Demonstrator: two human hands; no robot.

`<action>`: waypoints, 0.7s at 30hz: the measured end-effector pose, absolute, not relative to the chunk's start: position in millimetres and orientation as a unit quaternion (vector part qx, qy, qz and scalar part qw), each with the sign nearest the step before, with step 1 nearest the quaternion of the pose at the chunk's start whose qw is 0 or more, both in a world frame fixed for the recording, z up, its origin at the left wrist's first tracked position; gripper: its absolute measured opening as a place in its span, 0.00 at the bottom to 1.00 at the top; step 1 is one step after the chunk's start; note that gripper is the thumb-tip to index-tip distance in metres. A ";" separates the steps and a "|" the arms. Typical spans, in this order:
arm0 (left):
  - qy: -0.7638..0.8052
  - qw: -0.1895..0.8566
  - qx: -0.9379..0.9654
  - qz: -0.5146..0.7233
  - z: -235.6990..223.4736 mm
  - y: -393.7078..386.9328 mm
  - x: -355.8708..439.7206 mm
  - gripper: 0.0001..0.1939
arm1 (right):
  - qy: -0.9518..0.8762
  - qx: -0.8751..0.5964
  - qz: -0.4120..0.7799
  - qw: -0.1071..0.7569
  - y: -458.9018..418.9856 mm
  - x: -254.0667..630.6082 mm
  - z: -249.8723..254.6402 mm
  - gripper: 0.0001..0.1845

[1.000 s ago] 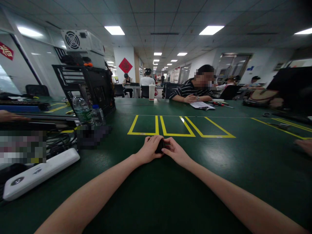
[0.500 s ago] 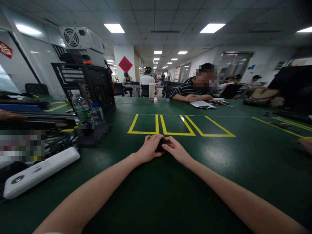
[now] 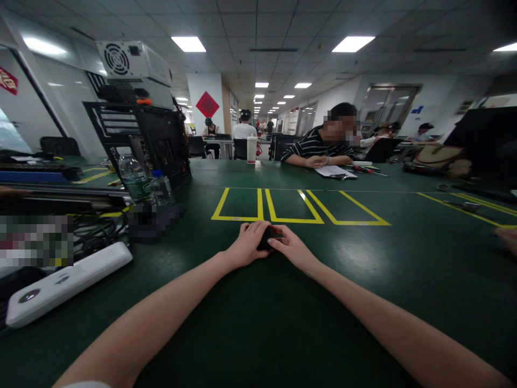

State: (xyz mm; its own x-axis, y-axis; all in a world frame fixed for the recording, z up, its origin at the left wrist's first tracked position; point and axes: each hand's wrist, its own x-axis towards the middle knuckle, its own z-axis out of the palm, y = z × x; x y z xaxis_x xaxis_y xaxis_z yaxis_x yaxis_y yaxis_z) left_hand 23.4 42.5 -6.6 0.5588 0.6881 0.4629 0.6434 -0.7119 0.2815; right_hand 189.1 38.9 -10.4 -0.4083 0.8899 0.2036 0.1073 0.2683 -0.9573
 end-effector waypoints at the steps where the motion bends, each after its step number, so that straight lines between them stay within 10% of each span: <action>1: 0.376 0.040 0.882 0.281 -6.6 42.3 23.3 0.30 | -0.690 -0.354 0.488 0.400 38.6 189.7 -10.4 0.15; 21: 0.377 0.053 0.883 0.276 -2.0 38.6 22.5 0.29 | -0.691 -0.328 0.511 0.392 33.9 192.0 -6.1 0.15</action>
